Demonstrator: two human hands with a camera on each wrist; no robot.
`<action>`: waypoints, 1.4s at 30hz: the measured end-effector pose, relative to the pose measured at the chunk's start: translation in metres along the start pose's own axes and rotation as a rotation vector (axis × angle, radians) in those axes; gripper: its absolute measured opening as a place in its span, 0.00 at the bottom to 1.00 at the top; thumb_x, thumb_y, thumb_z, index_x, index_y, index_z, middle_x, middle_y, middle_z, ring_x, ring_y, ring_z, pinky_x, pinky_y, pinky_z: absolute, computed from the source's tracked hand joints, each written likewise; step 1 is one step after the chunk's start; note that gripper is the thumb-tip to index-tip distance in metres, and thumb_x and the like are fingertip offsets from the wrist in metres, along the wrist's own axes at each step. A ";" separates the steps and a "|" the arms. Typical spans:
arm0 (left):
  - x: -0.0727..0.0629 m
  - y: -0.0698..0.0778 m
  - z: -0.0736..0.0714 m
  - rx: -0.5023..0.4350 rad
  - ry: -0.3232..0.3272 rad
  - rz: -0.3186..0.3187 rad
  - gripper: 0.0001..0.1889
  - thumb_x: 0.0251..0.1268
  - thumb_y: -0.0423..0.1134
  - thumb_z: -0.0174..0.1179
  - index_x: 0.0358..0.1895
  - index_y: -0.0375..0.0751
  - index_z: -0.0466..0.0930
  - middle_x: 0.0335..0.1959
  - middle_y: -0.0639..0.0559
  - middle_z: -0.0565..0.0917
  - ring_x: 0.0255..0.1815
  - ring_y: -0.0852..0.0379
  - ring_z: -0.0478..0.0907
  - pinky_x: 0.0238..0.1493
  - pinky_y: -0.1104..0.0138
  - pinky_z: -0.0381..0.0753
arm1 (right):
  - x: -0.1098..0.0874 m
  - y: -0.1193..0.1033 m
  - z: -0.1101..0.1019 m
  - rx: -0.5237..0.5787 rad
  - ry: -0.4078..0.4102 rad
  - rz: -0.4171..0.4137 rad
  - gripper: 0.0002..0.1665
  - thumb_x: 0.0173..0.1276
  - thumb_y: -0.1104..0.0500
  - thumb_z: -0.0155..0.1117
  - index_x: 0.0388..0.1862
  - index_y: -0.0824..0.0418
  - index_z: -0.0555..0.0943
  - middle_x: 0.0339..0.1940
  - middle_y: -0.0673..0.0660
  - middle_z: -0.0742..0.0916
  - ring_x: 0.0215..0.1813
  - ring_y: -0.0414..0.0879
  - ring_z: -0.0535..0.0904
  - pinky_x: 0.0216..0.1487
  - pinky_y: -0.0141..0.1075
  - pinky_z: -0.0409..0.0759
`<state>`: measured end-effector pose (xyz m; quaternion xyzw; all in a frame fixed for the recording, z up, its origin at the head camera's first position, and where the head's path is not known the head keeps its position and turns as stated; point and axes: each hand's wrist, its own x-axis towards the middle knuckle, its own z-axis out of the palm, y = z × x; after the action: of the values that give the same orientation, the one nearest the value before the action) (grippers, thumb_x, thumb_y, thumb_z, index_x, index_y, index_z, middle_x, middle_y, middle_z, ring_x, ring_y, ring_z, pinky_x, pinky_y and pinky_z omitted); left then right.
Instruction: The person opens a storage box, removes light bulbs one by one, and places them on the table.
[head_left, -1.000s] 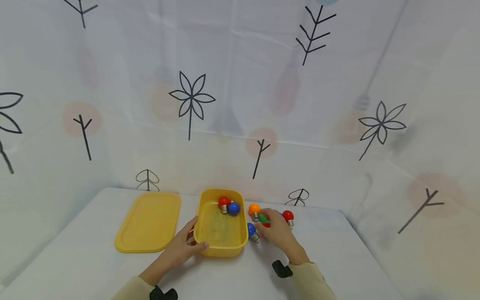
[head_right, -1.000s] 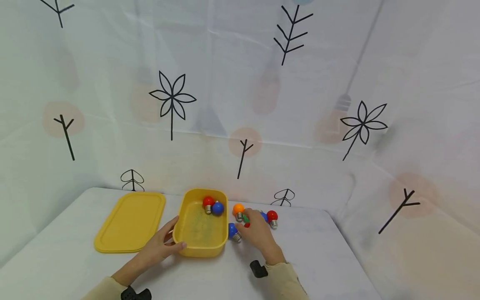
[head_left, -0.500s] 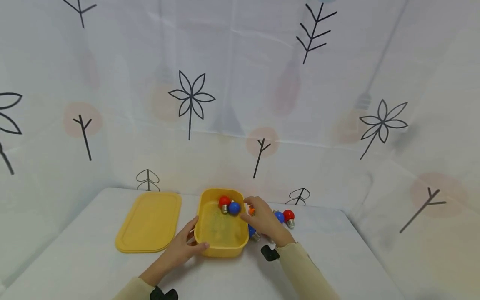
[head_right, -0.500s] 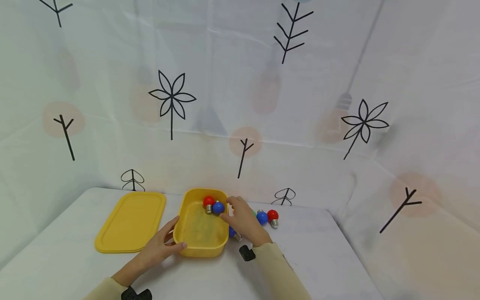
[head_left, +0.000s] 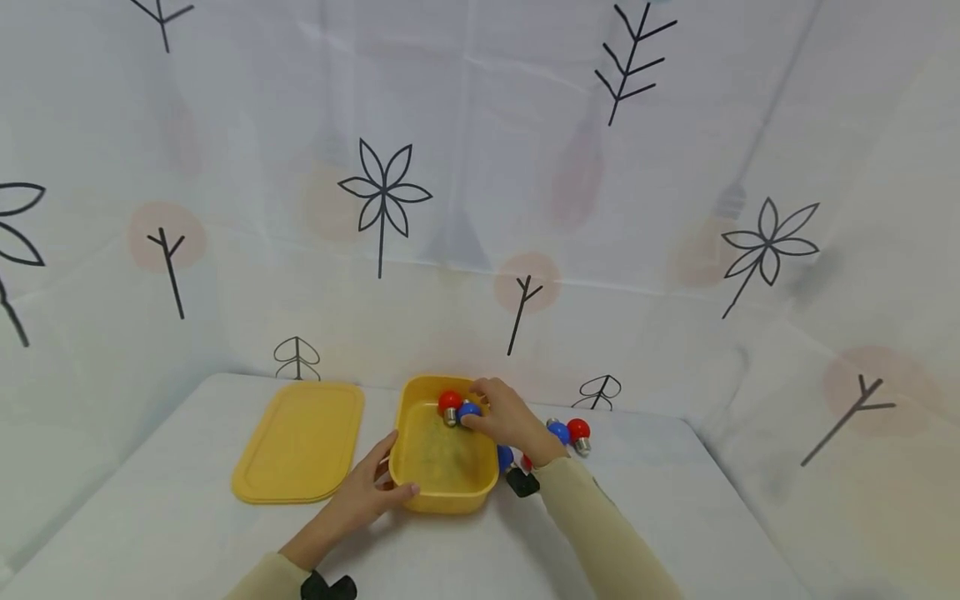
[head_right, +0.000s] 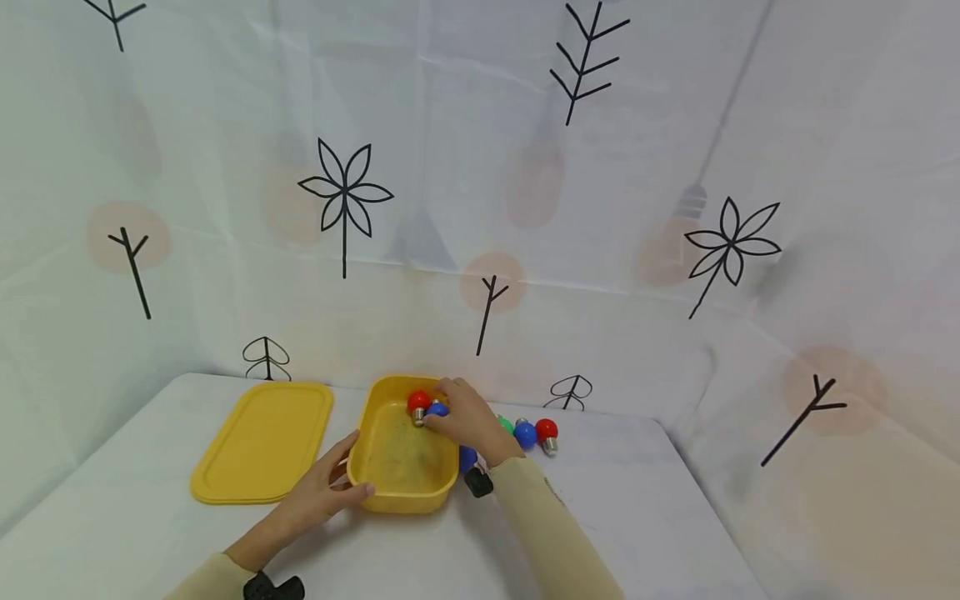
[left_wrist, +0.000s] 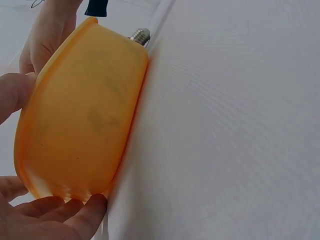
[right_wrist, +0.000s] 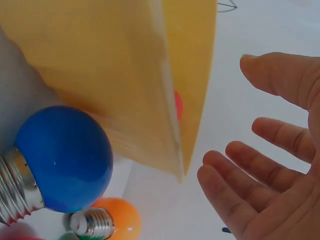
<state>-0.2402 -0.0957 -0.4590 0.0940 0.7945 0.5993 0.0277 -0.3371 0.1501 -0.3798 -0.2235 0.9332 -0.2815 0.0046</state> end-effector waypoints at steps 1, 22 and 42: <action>0.000 0.000 0.000 0.000 -0.001 0.001 0.50 0.55 0.46 0.70 0.76 0.43 0.48 0.74 0.40 0.55 0.71 0.38 0.59 0.63 0.53 0.70 | 0.002 0.000 0.000 -0.011 -0.012 -0.002 0.31 0.62 0.50 0.69 0.62 0.57 0.73 0.59 0.60 0.77 0.59 0.57 0.73 0.58 0.48 0.77; -0.001 0.001 0.000 -0.017 -0.007 0.016 0.49 0.55 0.44 0.70 0.76 0.42 0.49 0.74 0.40 0.55 0.70 0.38 0.59 0.63 0.53 0.71 | 0.033 0.016 0.015 -0.234 -0.143 -0.111 0.28 0.61 0.52 0.69 0.60 0.54 0.75 0.56 0.51 0.78 0.53 0.48 0.74 0.60 0.43 0.76; -0.001 0.000 -0.001 0.019 -0.007 0.001 0.49 0.55 0.47 0.70 0.76 0.43 0.48 0.75 0.43 0.54 0.71 0.39 0.59 0.63 0.54 0.71 | 0.038 0.016 0.026 -0.325 -0.154 -0.133 0.26 0.59 0.53 0.72 0.57 0.51 0.77 0.57 0.48 0.78 0.53 0.45 0.74 0.61 0.43 0.76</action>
<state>-0.2398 -0.0967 -0.4585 0.0968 0.7999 0.5915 0.0295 -0.3749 0.1324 -0.4055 -0.3033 0.9465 -0.1086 0.0213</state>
